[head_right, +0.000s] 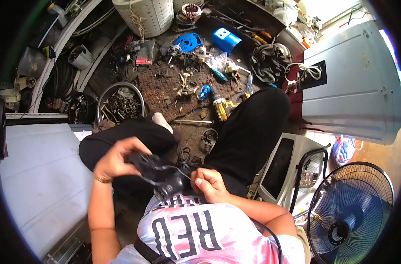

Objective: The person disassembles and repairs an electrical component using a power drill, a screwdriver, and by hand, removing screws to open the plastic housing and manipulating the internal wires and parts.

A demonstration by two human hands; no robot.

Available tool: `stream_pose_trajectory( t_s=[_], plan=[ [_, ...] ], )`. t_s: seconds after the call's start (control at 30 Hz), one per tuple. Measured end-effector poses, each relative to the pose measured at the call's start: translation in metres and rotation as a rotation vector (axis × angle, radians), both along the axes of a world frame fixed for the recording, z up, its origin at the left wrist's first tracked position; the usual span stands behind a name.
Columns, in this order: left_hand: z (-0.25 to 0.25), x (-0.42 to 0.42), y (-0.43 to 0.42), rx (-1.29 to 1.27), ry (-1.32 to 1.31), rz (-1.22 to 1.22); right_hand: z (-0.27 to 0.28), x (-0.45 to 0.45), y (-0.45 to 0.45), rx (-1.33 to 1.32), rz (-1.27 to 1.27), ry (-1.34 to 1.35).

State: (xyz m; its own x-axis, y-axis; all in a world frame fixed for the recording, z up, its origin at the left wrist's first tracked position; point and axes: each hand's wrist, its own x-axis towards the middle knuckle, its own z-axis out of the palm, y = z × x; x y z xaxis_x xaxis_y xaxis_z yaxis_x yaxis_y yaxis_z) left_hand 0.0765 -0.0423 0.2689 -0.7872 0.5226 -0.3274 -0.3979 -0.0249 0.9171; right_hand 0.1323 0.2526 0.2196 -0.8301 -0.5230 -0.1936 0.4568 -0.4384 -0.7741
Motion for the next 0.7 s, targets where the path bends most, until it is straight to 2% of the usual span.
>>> stream_pose_trajectory(
  t_s=[0.07, 0.13, 0.27, 0.33, 0.4, 0.47, 0.53, 0.6, 0.67, 0.7],
  plan=[
    [-0.028, 0.011, 0.023, 0.418, -0.021, -0.096, -0.001, -0.005, 0.005, -0.074, 0.002, -0.129],
    [-0.042, 0.024, 0.043, 0.521, -0.106, -0.112, -0.003, -0.001, 0.011, -0.058, -0.001, -0.204],
    [-0.039, 0.024, 0.046, 0.478, -0.210, -0.206, -0.003, -0.014, 0.027, 0.025, -0.044, -0.234],
    [-0.034, 0.021, 0.047, 0.390, -0.197, -0.281, 0.009, -0.033, 0.027, 0.414, -0.184, -0.015],
    [-0.031, 0.022, 0.050, 0.352, -0.147, -0.294, 0.012, -0.049, 0.035, 0.828, -0.306, 0.475],
    [-0.032, 0.023, 0.051, 0.297, -0.146, -0.302, 0.047, -0.065, 0.037, 0.949, -0.165, 0.764],
    [-0.026, 0.021, 0.057, 0.278, -0.129, -0.296, 0.059, -0.079, 0.026, 0.823, 0.073, 1.011],
    [-0.027, 0.021, 0.061, 0.283, -0.125, -0.274, 0.068, -0.081, 0.016, 0.732, 0.378, 0.834],
    [-0.033, 0.024, 0.057, 0.295, -0.173, -0.269, 0.068, -0.089, 0.014, 0.721, 0.512, 0.764],
    [-0.034, 0.025, 0.055, 0.300, -0.197, -0.262, 0.067, -0.090, 0.015, 0.670, 0.488, 0.789]
  ],
)
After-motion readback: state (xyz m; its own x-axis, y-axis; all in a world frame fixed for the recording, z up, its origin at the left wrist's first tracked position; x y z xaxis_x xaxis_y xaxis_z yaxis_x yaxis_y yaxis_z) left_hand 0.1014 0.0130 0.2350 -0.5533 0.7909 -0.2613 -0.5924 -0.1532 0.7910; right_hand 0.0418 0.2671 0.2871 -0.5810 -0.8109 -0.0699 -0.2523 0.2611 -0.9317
